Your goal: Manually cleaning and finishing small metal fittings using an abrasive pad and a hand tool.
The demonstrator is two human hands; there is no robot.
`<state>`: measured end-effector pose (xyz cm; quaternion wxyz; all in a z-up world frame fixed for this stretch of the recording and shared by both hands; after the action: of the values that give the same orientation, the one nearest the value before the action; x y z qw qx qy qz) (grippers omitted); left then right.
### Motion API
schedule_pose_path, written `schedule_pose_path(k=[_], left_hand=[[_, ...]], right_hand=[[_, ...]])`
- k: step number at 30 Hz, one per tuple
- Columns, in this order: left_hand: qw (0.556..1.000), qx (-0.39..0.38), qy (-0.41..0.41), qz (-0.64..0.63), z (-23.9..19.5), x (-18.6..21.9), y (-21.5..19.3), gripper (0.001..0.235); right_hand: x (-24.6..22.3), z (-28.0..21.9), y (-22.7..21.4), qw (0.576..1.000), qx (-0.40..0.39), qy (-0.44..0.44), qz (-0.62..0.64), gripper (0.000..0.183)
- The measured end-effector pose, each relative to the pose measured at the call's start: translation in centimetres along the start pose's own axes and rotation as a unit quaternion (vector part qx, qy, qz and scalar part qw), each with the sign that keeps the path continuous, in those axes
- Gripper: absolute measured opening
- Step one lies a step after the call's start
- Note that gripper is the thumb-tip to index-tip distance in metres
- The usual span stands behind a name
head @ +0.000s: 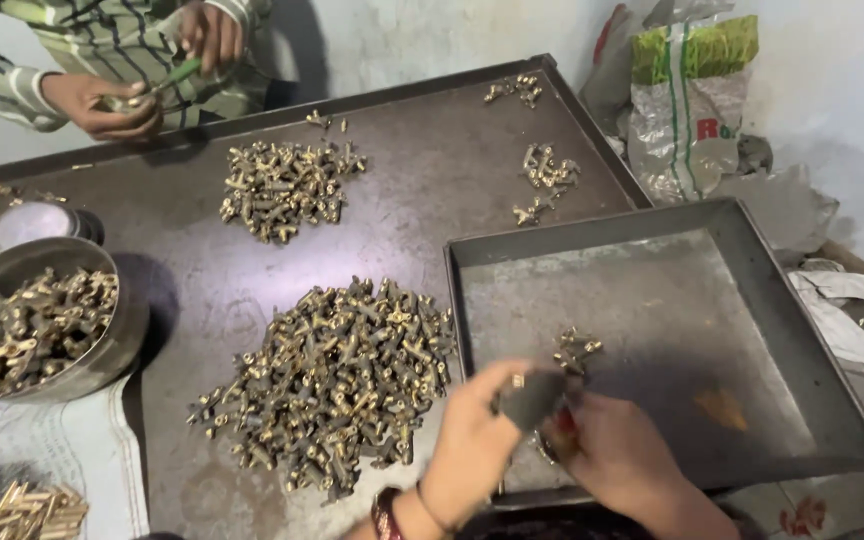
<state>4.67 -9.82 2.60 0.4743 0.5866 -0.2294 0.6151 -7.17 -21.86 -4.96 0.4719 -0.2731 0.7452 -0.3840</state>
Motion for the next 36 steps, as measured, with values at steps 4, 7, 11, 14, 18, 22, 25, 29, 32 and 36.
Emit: schedule_pose_path(k=[4,7,11,14,18,22,25,29,32,36], left_hand=[[0.990,-0.078,-0.074,-0.092,-1.5,-0.8,-0.7,0.029],[0.986,-0.092,-0.028,-0.134,-1.0,0.6,-2.4,0.030],[0.839,-0.146,0.178,0.493,-3.4,-4.7,-3.6,0.024],[0.916,-0.057,0.068,0.390,-3.5,-5.1,-4.7,0.027],[0.988,0.128,-0.076,-0.048,-2.3,-3.4,-10.0,0.030],[0.964,0.209,-0.066,-0.148,-4.8,-6.9,-13.8,0.025],[0.969,0.180,-0.118,-0.118,-6.6,-9.9,-13.3,0.028],[0.951,0.146,-0.226,-0.150,-7.0,-10.4,-10.4,0.033],[0.967,0.062,-0.247,-0.019,-6.6,-9.7,-8.3,0.052],[0.959,0.035,-0.280,0.007,-5.7,-9.7,-5.8,0.034]], right_hand=[[-1.0,-1.4,1.0,0.903,-0.224,-0.062,0.361,0.024],[1.6,-0.9,1.7,0.832,-0.328,-0.027,0.446,0.025],[8.3,3.8,3.5,0.934,-0.105,-0.039,0.338,0.023],[4.1,4.7,2.7,0.990,-0.128,0.016,0.058,0.023],[0.1,6.2,3.0,0.995,-0.071,-0.062,0.015,0.020],[-1.0,7.1,5.0,0.990,-0.058,-0.127,-0.033,0.016],[-1.3,7.1,5.5,0.987,-0.083,-0.126,-0.058,0.018],[1.2,7.2,5.9,0.985,-0.075,-0.092,-0.122,0.020],[0.7,5.6,3.1,0.991,-0.087,-0.010,-0.100,0.030],[-2.4,2.4,0.1,0.996,-0.026,0.004,0.081,0.033]])
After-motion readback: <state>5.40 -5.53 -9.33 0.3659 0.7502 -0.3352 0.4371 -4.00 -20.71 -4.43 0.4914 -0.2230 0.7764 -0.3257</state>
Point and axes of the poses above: each hand's wrist, its own z-axis towards the middle knuckle, its own y-axis out of the palm, x = y × z, the point moved 6 cm from there along z, towards the middle knuckle, and after that the axes turned 6 degrees about -x, right-handed, at the moved point
